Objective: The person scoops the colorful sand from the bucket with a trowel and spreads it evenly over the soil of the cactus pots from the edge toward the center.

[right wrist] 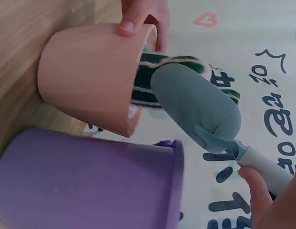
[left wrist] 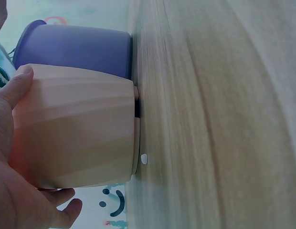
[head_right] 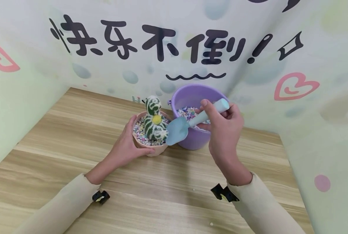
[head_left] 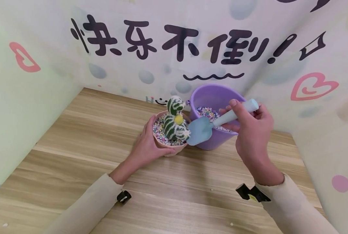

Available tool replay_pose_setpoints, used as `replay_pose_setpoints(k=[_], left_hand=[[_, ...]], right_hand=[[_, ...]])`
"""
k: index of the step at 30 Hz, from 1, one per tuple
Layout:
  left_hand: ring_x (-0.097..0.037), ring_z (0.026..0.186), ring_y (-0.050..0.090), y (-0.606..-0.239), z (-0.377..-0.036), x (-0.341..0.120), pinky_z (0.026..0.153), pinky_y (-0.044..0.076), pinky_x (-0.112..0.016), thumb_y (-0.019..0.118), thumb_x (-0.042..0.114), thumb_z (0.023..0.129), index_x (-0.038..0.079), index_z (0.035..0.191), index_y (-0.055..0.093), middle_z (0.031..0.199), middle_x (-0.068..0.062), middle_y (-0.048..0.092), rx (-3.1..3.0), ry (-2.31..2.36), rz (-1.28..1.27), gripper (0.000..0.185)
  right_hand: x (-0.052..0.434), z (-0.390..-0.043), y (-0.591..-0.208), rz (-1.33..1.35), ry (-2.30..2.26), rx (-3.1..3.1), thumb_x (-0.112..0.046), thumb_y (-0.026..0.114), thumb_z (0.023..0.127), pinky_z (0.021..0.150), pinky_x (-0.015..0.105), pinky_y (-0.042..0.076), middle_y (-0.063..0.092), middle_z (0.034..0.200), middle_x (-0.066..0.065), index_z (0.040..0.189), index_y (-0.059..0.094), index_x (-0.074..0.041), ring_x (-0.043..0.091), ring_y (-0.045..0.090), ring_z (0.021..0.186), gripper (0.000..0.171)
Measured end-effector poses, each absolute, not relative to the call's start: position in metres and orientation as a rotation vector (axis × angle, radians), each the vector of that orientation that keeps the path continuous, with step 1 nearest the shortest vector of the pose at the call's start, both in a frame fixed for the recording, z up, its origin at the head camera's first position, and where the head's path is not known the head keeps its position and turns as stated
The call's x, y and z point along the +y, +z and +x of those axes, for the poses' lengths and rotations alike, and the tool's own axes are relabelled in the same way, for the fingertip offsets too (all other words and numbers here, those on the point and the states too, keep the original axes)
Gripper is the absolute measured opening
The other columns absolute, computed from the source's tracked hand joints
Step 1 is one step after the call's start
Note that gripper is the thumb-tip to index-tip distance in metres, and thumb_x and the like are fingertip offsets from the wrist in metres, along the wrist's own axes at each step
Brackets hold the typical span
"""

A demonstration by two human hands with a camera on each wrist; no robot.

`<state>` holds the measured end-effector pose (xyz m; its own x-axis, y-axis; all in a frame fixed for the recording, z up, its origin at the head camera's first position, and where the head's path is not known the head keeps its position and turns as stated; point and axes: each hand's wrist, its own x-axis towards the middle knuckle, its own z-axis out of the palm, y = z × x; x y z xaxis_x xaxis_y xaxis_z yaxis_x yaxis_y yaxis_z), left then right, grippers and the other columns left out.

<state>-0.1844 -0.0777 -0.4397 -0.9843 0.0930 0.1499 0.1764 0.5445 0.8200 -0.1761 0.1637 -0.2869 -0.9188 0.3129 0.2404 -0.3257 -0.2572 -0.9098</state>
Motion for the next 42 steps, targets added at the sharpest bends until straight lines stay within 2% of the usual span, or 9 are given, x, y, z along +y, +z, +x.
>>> replay_pose_setpoints(k=[9, 20, 24, 30, 36, 42], left_hand=[[-0.036, 0.14, 0.032, -0.436, -0.186, -0.08, 0.111, 0.028, -0.062, 0.091, 0.053, 0.056, 0.022, 0.157, 0.001, 0.157, -0.012, 0.023, -2.732, -1.434, -0.26, 0.138], [-0.036, 0.139, 0.034, -0.434, -0.189, -0.079, 0.11, 0.031, -0.06, 0.09, 0.053, 0.056, 0.017, 0.157, 0.004, 0.157, -0.013, 0.025, -2.73, -1.435, -0.24, 0.137], [-0.035, 0.139, 0.035, -0.435, -0.19, -0.076, 0.109, 0.032, -0.059, 0.09, 0.055, 0.056, 0.018, 0.156, 0.006, 0.157, -0.012, 0.026, -2.713, -1.401, -0.199, 0.136], [-0.035, 0.137, 0.036, -0.436, -0.191, -0.072, 0.108, 0.034, -0.059, 0.09, 0.055, 0.054, 0.02, 0.156, 0.007, 0.155, -0.012, 0.027, -2.699, -1.388, -0.138, 0.136], [-0.04, 0.134, 0.038, -0.435, -0.192, -0.069, 0.106, 0.036, -0.06, 0.09, 0.058, 0.052, 0.016, 0.156, 0.008, 0.155, -0.014, 0.027, -2.701, -1.343, -0.083, 0.138], [-0.038, 0.135, 0.036, -0.434, -0.192, -0.067, 0.108, 0.034, -0.06, 0.091, 0.056, 0.051, 0.015, 0.156, 0.006, 0.154, -0.016, 0.026, -2.683, -1.32, -0.073, 0.141]], right_hand=[[0.172, -0.184, -0.262, 0.052, 2.2, -1.565, -0.009, 0.084, 0.074, 0.056, 0.042, 0.056, 0.068, 0.08, 0.02, 0.091, 0.06, 0.009, 0.034, 0.071, 0.072, 0.034], [0.189, -0.21, -0.242, -0.058, 2.22, -1.525, -0.015, 0.089, 0.069, 0.051, 0.039, 0.057, 0.07, 0.084, 0.018, 0.096, 0.065, 0.005, 0.032, 0.071, 0.071, 0.041], [0.194, -0.221, -0.242, -0.079, 2.226, -1.533, -0.017, 0.088, 0.07, 0.053, 0.039, 0.057, 0.07, 0.086, 0.017, 0.1, 0.065, 0.003, 0.031, 0.072, 0.074, 0.042], [0.201, -0.238, -0.248, -0.099, 2.25, -1.506, -0.015, 0.088, 0.07, 0.049, 0.04, 0.056, 0.07, 0.086, 0.016, 0.101, 0.065, 0.001, 0.03, 0.072, 0.071, 0.042], [0.209, -0.253, -0.256, -0.185, 2.281, -1.512, -0.02, 0.09, 0.068, 0.054, 0.042, 0.058, 0.07, 0.09, 0.015, 0.103, 0.063, -0.002, 0.03, 0.072, 0.074, 0.048], [0.217, -0.264, -0.264, -0.28, 2.283, -1.524, -0.024, 0.09, 0.067, 0.055, 0.04, 0.058, 0.071, 0.094, 0.014, 0.104, 0.062, -0.006, 0.029, 0.073, 0.079, 0.049]])
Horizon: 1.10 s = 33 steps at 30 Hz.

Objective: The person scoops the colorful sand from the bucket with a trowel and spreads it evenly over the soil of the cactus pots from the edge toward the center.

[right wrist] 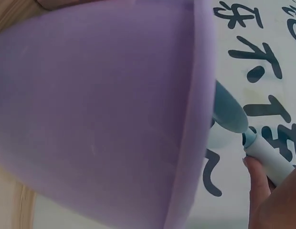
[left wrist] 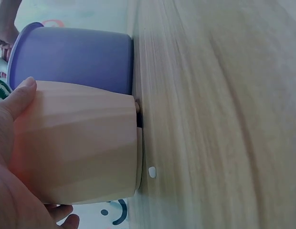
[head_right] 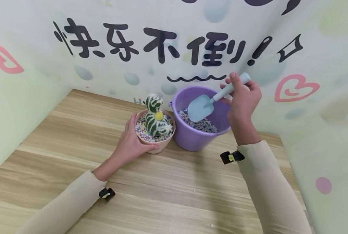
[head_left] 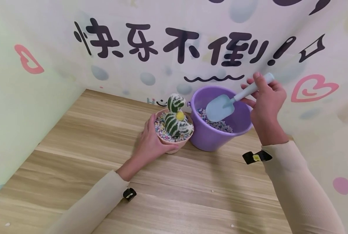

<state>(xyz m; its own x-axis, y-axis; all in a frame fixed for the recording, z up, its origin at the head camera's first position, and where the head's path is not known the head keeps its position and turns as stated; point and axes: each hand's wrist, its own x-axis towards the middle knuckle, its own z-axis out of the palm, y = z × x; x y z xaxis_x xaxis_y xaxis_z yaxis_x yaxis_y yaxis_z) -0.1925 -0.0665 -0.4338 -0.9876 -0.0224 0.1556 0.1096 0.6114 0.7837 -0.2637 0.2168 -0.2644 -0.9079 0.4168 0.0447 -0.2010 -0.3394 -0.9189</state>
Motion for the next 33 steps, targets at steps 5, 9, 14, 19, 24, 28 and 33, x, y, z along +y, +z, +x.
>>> replay_pose_setpoints(k=[5, 9, 14, 19, 24, 28, 33], left_hand=[[-0.035, 0.137, 0.033, -0.434, -0.195, -0.063, 0.11, 0.03, -0.059, 0.092, 0.054, 0.052, 0.014, 0.156, 0.005, 0.153, -0.017, 0.025, -2.655, -1.314, -0.07, 0.141], [-0.036, 0.136, 0.034, -0.434, -0.197, -0.061, 0.109, 0.032, -0.059, 0.092, 0.053, 0.052, 0.013, 0.155, 0.006, 0.152, -0.018, 0.026, -2.644, -1.294, -0.051, 0.141], [-0.036, 0.135, 0.035, -0.434, -0.2, -0.058, 0.107, 0.033, -0.059, 0.093, 0.052, 0.052, 0.013, 0.155, 0.008, 0.151, -0.018, 0.027, -2.617, -1.298, -0.035, 0.139], [-0.035, 0.136, 0.034, -0.436, -0.203, -0.056, 0.107, 0.032, -0.058, 0.093, 0.05, 0.052, 0.013, 0.154, 0.009, 0.152, -0.018, 0.026, -2.583, -1.305, -0.025, 0.137], [-0.034, 0.137, 0.032, -0.437, -0.206, -0.054, 0.109, 0.032, -0.057, 0.093, 0.051, 0.053, 0.012, 0.154, 0.009, 0.152, -0.019, 0.026, -2.581, -1.296, 0.009, 0.137], [-0.033, 0.136, 0.033, -0.438, -0.208, -0.052, 0.109, 0.031, -0.056, 0.093, 0.051, 0.052, 0.013, 0.154, 0.01, 0.152, -0.018, 0.026, -2.565, -1.302, 0.028, 0.137], [-0.033, 0.136, 0.032, -0.438, -0.209, -0.049, 0.107, 0.032, -0.056, 0.092, 0.054, 0.052, 0.013, 0.154, 0.01, 0.153, -0.018, 0.025, -2.556, -1.284, 0.059, 0.138]], right_hand=[[0.222, -0.273, -0.269, -0.315, 2.262, -1.516, -0.023, 0.089, 0.069, 0.051, 0.038, 0.058, 0.07, 0.092, 0.013, 0.103, 0.063, -0.007, 0.03, 0.072, 0.073, 0.046], [0.224, -0.279, -0.271, -0.356, 2.237, -1.53, -0.022, 0.087, 0.072, 0.052, 0.036, 0.058, 0.07, 0.09, 0.012, 0.102, 0.065, -0.009, 0.029, 0.073, 0.071, 0.04], [0.228, -0.284, -0.275, -0.37, 2.226, -1.543, -0.022, 0.086, 0.074, 0.052, 0.036, 0.058, 0.069, 0.086, 0.01, 0.101, 0.066, -0.01, 0.029, 0.073, 0.071, 0.036], [0.232, -0.291, -0.282, -0.4, 2.21, -1.588, -0.025, 0.085, 0.075, 0.053, 0.035, 0.058, 0.07, 0.085, 0.009, 0.103, 0.067, -0.011, 0.027, 0.073, 0.071, 0.036], [0.233, -0.297, -0.287, -0.427, 2.206, -1.601, -0.025, 0.084, 0.076, 0.051, 0.036, 0.058, 0.07, 0.082, 0.01, 0.102, 0.068, -0.011, 0.027, 0.072, 0.067, 0.034], [0.233, -0.3, -0.291, -0.424, 2.222, -1.592, -0.022, 0.084, 0.076, 0.048, 0.036, 0.057, 0.069, 0.078, 0.011, 0.101, 0.067, -0.01, 0.027, 0.071, 0.061, 0.032], [0.232, -0.303, -0.296, -0.446, 2.199, -1.65, -0.026, 0.083, 0.077, 0.049, 0.034, 0.058, 0.07, 0.082, 0.01, 0.104, 0.069, -0.012, 0.026, 0.071, 0.06, 0.033]])
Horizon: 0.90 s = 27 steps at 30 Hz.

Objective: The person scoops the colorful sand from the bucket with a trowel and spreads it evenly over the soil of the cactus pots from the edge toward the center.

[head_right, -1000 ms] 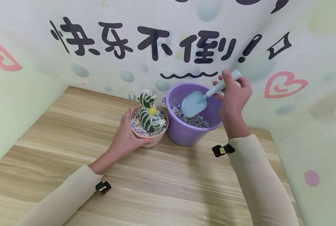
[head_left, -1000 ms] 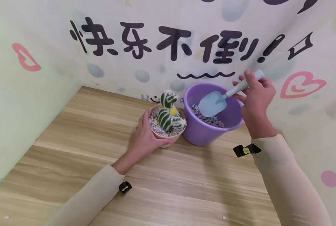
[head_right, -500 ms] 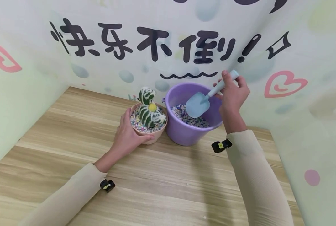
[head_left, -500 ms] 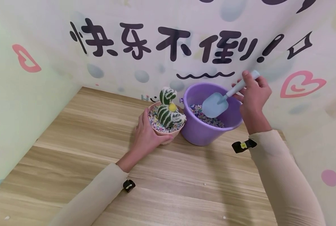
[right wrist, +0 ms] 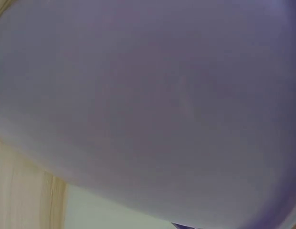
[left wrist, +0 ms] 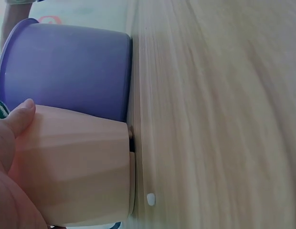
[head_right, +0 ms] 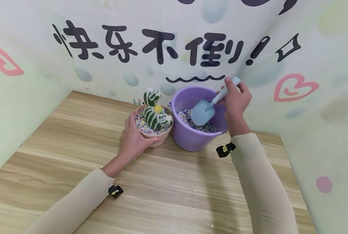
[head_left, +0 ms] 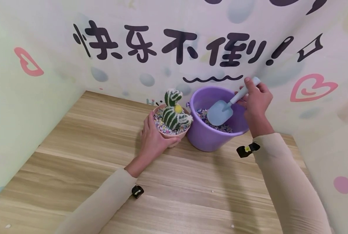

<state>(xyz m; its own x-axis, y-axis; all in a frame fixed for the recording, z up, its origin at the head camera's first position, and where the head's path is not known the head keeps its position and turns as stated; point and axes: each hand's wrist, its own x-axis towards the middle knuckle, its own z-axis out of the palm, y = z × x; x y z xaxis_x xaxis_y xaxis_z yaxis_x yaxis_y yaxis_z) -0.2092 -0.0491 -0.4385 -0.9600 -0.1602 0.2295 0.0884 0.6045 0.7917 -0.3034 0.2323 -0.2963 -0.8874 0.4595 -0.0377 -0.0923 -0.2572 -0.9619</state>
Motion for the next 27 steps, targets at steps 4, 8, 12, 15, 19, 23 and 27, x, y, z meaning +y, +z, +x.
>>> replay_pose_setpoints(k=[4, 8, 12, 15, 19, 23, 27], left_hand=[[-0.033, 0.135, 0.034, -0.439, -0.21, -0.047, 0.103, 0.034, -0.055, 0.091, 0.056, 0.051, 0.013, 0.154, 0.009, 0.153, -0.018, 0.024, -2.548, -1.265, 0.092, 0.139], [-0.033, 0.134, 0.035, -0.439, -0.212, -0.044, 0.103, 0.034, -0.055, 0.092, 0.056, 0.05, 0.013, 0.154, 0.01, 0.153, -0.018, 0.025, -2.526, -1.259, 0.118, 0.139], [-0.032, 0.133, 0.036, -0.44, -0.213, -0.042, 0.102, 0.034, -0.055, 0.092, 0.057, 0.05, 0.012, 0.154, 0.011, 0.152, -0.017, 0.026, -2.508, -1.248, 0.142, 0.139], [-0.031, 0.132, 0.036, -0.44, -0.215, -0.04, 0.101, 0.035, -0.055, 0.091, 0.059, 0.049, 0.011, 0.153, 0.012, 0.151, -0.017, 0.027, -2.488, -1.234, 0.158, 0.139], [-0.03, 0.132, 0.036, -0.44, -0.217, -0.038, 0.1, 0.035, -0.054, 0.091, 0.059, 0.048, 0.012, 0.154, 0.012, 0.151, -0.016, 0.028, -2.47, -1.227, 0.174, 0.14], [-0.03, 0.131, 0.037, -0.441, -0.219, -0.036, 0.099, 0.035, -0.053, 0.091, 0.06, 0.048, 0.013, 0.153, 0.012, 0.15, -0.015, 0.028, -2.469, -1.219, 0.192, 0.14], [-0.028, 0.13, 0.037, -0.442, -0.219, -0.034, 0.097, 0.035, -0.052, 0.091, 0.06, 0.049, 0.015, 0.153, 0.013, 0.149, -0.013, 0.029, -2.445, -1.212, 0.201, 0.137]], right_hand=[[0.231, -0.305, -0.3, -0.491, 2.15, -1.713, -0.03, 0.082, 0.077, 0.05, 0.032, 0.058, 0.071, 0.086, 0.008, 0.107, 0.069, -0.014, 0.024, 0.07, 0.058, 0.036], [0.23, -0.306, -0.301, -0.529, 2.127, -1.762, -0.033, 0.081, 0.078, 0.049, 0.031, 0.057, 0.071, 0.086, 0.006, 0.108, 0.068, -0.015, 0.022, 0.07, 0.058, 0.037], [0.228, -0.308, -0.302, -0.534, 2.113, -1.801, -0.033, 0.081, 0.079, 0.049, 0.031, 0.057, 0.071, 0.087, 0.005, 0.11, 0.067, -0.016, 0.022, 0.07, 0.058, 0.038], [0.226, -0.311, -0.303, -0.525, 2.124, -1.797, -0.032, 0.081, 0.079, 0.049, 0.032, 0.057, 0.071, 0.087, 0.005, 0.11, 0.068, -0.016, 0.022, 0.07, 0.059, 0.038], [0.225, -0.313, -0.304, -0.522, 2.128, -1.801, -0.031, 0.081, 0.079, 0.048, 0.032, 0.057, 0.071, 0.089, 0.006, 0.11, 0.068, -0.016, 0.023, 0.07, 0.059, 0.037], [0.224, -0.315, -0.306, -0.532, 2.101, -1.839, -0.034, 0.081, 0.079, 0.048, 0.031, 0.056, 0.07, 0.09, 0.005, 0.111, 0.068, -0.018, 0.021, 0.07, 0.058, 0.037], [0.222, -0.316, -0.307, -0.538, 2.084, -1.867, -0.034, 0.081, 0.079, 0.047, 0.031, 0.055, 0.07, 0.088, 0.003, 0.11, 0.07, -0.018, 0.019, 0.068, 0.056, 0.037]])
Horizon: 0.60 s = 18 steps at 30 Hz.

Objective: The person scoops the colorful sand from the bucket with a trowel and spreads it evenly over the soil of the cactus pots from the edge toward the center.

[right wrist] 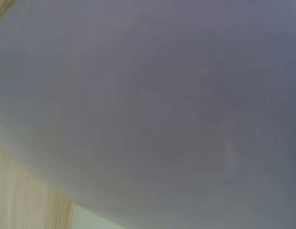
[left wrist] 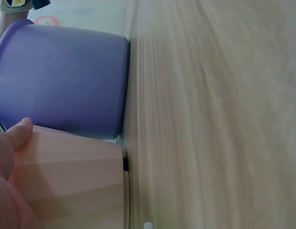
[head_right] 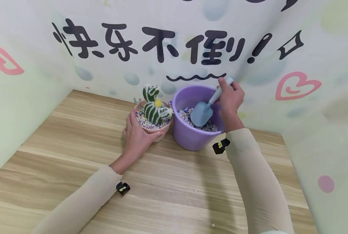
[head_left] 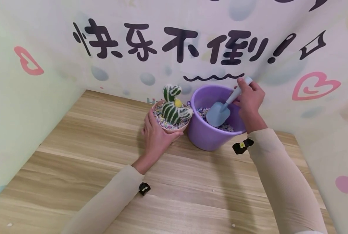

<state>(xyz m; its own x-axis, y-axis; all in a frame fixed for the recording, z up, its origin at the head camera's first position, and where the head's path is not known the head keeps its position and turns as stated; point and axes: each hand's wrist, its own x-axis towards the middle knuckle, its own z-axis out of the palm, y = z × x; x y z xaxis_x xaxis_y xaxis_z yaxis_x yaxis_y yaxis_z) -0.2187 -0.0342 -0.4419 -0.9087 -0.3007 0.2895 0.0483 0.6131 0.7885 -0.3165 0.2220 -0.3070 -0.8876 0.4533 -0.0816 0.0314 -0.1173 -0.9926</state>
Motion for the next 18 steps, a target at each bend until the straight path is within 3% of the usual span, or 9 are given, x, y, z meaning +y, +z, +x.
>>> replay_pose_setpoints(k=[18], left_hand=[[-0.029, 0.129, 0.039, -0.4418, -0.2183, -0.0246, 0.098, 0.034, -0.052, 0.091, 0.059, 0.049, 0.012, 0.151, 0.017, 0.146, -0.013, 0.031, -2.398, -1.165, 0.299, 0.135]], right_hand=[[0.2219, -0.3177, -0.3103, -0.554, 2.022, -1.956, -0.036, 0.08, 0.079, 0.049, 0.03, 0.055, 0.068, 0.091, 0.002, 0.114, 0.068, -0.019, 0.017, 0.066, 0.057, 0.04]])
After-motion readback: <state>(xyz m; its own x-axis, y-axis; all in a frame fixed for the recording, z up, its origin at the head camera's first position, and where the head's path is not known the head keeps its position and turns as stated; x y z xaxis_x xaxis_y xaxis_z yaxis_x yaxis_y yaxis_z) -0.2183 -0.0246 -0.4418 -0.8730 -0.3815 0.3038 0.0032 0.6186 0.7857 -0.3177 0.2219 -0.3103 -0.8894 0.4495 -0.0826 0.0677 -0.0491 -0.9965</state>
